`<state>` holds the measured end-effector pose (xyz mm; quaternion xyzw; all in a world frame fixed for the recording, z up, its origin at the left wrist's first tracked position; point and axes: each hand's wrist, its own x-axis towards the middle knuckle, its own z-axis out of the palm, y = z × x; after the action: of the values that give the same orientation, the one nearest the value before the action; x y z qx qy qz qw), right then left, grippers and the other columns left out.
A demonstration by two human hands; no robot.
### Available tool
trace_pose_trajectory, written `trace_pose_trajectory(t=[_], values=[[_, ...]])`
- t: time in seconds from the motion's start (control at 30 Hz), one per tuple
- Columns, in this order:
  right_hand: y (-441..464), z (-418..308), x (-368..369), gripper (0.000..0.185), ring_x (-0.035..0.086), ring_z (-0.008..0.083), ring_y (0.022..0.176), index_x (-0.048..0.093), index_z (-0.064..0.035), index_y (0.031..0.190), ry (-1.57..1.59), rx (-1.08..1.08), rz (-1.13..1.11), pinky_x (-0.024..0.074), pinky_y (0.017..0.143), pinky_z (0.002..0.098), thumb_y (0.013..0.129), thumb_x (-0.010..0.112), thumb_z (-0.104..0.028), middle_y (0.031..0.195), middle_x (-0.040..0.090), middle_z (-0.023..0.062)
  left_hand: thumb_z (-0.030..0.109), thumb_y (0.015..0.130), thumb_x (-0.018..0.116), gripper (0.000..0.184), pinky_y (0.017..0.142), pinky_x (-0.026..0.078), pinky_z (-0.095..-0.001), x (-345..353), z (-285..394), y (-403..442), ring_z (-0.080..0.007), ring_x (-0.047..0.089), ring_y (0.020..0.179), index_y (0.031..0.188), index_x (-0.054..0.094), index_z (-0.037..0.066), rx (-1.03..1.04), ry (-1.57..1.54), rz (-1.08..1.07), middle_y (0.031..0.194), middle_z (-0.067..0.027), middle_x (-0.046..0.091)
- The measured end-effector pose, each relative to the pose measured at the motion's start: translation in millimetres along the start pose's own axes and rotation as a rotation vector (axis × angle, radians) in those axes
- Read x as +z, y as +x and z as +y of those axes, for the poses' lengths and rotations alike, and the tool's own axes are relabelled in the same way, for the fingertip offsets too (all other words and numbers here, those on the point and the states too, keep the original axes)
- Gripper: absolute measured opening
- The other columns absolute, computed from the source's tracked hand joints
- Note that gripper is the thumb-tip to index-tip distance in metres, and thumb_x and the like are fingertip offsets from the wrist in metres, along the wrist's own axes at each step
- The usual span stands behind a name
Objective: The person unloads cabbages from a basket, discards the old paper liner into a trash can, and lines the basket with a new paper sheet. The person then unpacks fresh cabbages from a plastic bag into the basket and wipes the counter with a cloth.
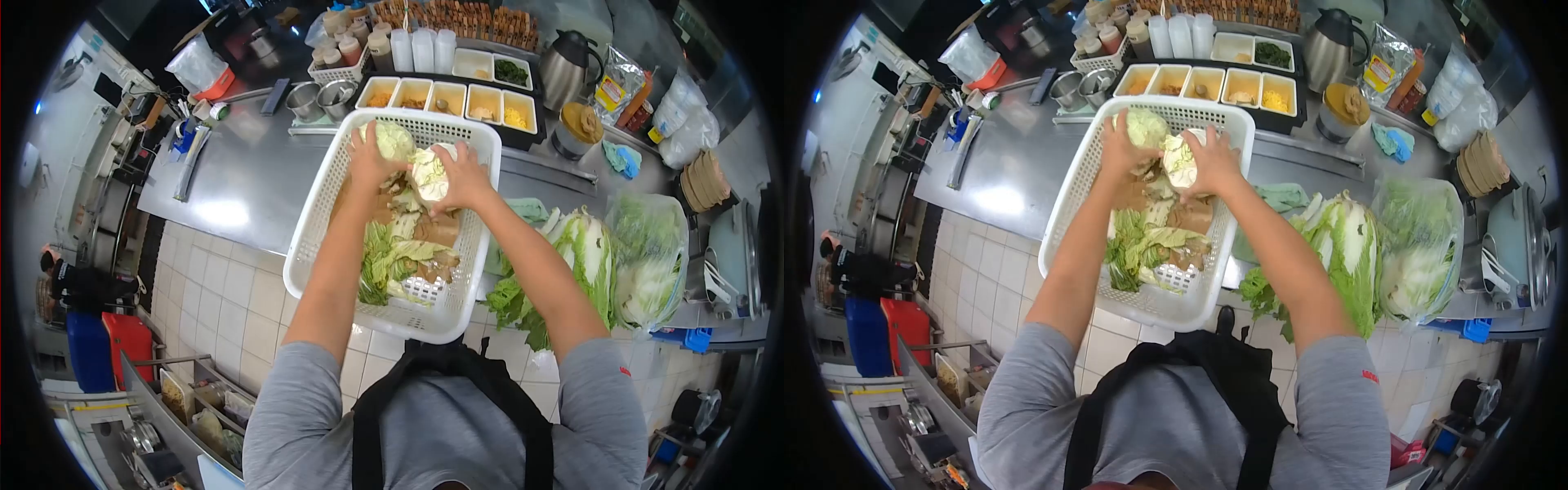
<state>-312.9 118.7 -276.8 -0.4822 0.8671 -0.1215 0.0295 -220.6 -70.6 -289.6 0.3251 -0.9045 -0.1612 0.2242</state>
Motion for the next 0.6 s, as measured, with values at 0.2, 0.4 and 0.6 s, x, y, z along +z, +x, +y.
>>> trace_pose_trajectory(t=[0.2, 0.4, 0.6], values=[[-2, -6, 2, 0.110, 0.037, 0.0450, 0.115, 0.028, -0.0215, 0.135, -0.088, -0.058, 0.001, 0.0473, 0.081, 0.0538, 0.044, 0.084, -0.043, 0.134, 0.028, 0.0217, 0.033, 0.042, 0.088, 0.111, 0.098, 0.035, -0.0486, 7, -5, -6, -0.0483, 0.034, 0.119, 0.134, 0.030, 0.009, 0.057, -0.108, 0.073, 0.132, -0.0292, 0.025], [-17, -1, -10, 0.111, 0.039, 0.0452, 0.115, 0.025, -0.0288, 0.137, -0.270, -0.200, -0.083, 0.0463, 0.084, 0.0519, 0.045, 0.085, -0.037, 0.139, 0.025, 0.0208, 0.031, 0.049, 0.085, 0.106, 0.098, 0.034, -0.0510, 14, 9, -8, -0.0514, 0.029, 0.120, 0.137, 0.028, 0.016, -0.184, -0.191, 0.137, 0.133, -0.0339, 0.021], [6, 21, 2, 0.115, 0.042, 0.0476, 0.112, 0.026, -0.0330, 0.136, 0.017, -0.203, -0.068, 0.0435, 0.090, 0.0495, 0.039, 0.087, -0.029, 0.140, 0.023, 0.0209, 0.024, 0.050, 0.085, 0.101, 0.095, 0.039, -0.0434, 17, -18, -9, -0.0398, 0.039, 0.119, 0.134, 0.031, 0.010, -0.121, -0.330, 0.207, 0.128, -0.0292, 0.035]])
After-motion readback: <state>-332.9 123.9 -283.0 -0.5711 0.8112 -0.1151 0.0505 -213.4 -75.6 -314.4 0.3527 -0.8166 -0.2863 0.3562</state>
